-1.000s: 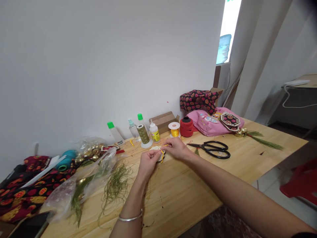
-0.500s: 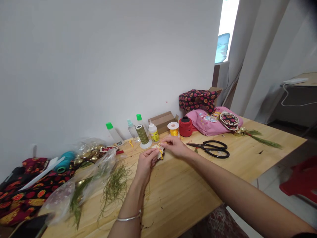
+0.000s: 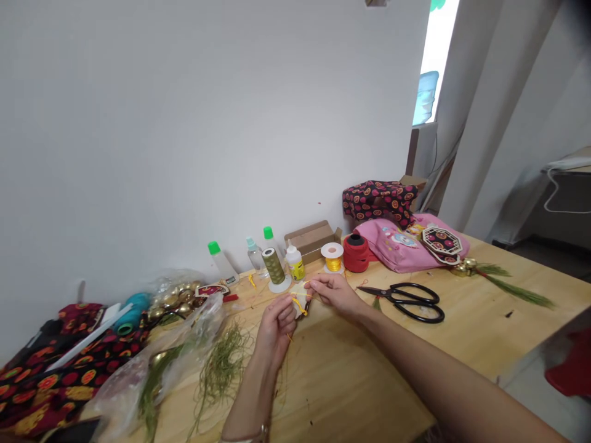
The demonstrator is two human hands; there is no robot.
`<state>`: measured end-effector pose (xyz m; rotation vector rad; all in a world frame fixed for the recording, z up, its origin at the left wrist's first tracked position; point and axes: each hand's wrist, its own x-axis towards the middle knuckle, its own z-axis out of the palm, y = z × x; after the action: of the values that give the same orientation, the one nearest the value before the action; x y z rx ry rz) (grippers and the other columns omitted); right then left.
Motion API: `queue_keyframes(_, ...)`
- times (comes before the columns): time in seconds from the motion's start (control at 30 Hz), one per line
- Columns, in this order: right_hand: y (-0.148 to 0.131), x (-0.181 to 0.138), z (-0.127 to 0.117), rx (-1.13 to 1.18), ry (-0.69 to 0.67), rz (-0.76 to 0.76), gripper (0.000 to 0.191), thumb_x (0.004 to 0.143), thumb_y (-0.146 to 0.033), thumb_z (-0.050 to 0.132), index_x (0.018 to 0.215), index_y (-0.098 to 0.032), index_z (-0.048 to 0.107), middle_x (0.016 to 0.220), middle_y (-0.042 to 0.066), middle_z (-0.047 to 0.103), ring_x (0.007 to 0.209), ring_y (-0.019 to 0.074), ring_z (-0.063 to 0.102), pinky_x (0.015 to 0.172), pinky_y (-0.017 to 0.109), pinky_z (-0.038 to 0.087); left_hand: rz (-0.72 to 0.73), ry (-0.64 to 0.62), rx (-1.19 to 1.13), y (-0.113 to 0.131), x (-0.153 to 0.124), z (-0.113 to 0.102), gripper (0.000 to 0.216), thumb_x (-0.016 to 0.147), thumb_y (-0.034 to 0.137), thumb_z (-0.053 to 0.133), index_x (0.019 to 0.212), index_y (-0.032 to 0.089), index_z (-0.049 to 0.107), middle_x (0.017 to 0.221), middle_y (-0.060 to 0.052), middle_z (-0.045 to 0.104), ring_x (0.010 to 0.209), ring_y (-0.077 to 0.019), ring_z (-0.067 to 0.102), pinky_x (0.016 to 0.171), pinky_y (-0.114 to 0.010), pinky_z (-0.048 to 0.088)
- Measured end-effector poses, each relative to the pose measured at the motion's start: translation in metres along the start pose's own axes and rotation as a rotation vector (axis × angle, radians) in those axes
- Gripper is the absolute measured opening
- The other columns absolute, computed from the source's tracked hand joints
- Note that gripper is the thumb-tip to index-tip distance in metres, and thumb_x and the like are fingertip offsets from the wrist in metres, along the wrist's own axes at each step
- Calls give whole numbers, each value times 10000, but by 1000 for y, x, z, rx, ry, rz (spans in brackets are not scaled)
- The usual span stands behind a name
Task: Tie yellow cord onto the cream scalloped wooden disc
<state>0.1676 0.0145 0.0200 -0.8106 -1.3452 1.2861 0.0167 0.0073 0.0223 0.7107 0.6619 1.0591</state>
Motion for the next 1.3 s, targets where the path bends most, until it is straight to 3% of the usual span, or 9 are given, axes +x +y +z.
queue_keyframes(0.2, 0, 6, -7, 45, 130, 43, 321, 666, -406, 495, 771, -114, 575, 422, -64, 399, 345, 30, 255, 345, 169, 148, 2, 109, 373, -7, -3, 4, 180, 573, 257, 619, 633, 90, 590, 342, 104, 296, 316, -8, 167, 333, -146, 75)
queue_keyframes(0.37, 3, 10, -8, 17, 181, 47, 316, 656, -427, 489, 698, -126, 573, 399, -77, 317, 366, 42, 249, 358, 175, 177, -10, 33, 702, -18, -3, 12, 167, 533, 258, 629, 535, 91, 619, 419, 26, 504, 408, -60, 365, 413, -173, 211)
queue_keyframes(0.67, 0, 10, -14, -105, 230, -70, 290, 704, -390, 459, 708, -127, 580, 497, -35, 417, 451, 67, 360, 418, 182, 268, -2, 112, 836, -18, -1, 18, 198, 543, 289, 594, 505, 95, 596, 373, 47, 438, 368, -48, 281, 395, -184, 150)
queue_keyframes(0.83, -33, 1, -18, 187, 426, -76, 279, 655, -398, 531, 733, -132, 562, 600, -12, 503, 352, 16, 249, 336, 164, 166, 77, 256, 790, -15, -5, 10, 223, 525, 308, 595, 454, 100, 555, 334, 53, 421, 341, -42, 273, 383, -184, 142)
queue_keyframes(0.97, -69, -30, -29, 372, 304, -60, 308, 713, -434, 466, 733, -143, 566, 572, -3, 530, 325, 13, 279, 324, 153, 192, 76, 284, 683, -16, -13, 4, 220, 506, 317, 603, 481, 100, 575, 326, 55, 433, 320, -39, 283, 372, -180, 141)
queue_keyframes(1.03, -75, -48, -34, 269, 243, -30, 423, 747, -489, 364, 705, -134, 590, 577, 42, 570, 406, 71, 434, 378, 184, 319, 24, 287, 639, -15, -17, 2, 208, 500, 309, 605, 479, 105, 578, 316, 56, 438, 297, -34, 276, 360, -179, 136)
queue_keyframes(1.1, -69, -63, -32, -7, 237, -18, 432, 758, -469, 352, 718, -135, 622, 736, 92, 616, 674, 156, 548, 609, 273, 426, -52, 254, 606, -13, -20, 2, 190, 491, 290, 610, 453, 108, 571, 330, 39, 474, 289, -38, 311, 351, -177, 158)
queue_keyframes(1.2, -41, -72, -17, -456, 203, -36, 284, 697, -345, 484, 865, -157, 615, 974, 99, 579, 959, 213, 476, 868, 359, 325, -180, 189, 555, -9, -22, 4, 176, 463, 272, 634, 442, 108, 574, 375, 12, 533, 302, -44, 366, 355, -172, 211)
queue_keyframes(1.3, -8, -70, 1, -660, 160, 10, 464, 630, -205, 516, 1092, -179, 481, 1142, 80, 477, 1066, 199, 398, 920, 353, 290, -269, 161, 540, -3, -23, 6, 183, 454, 278, 656, 497, 109, 603, 437, -7, 582, 342, -57, 430, 377, -172, 272)
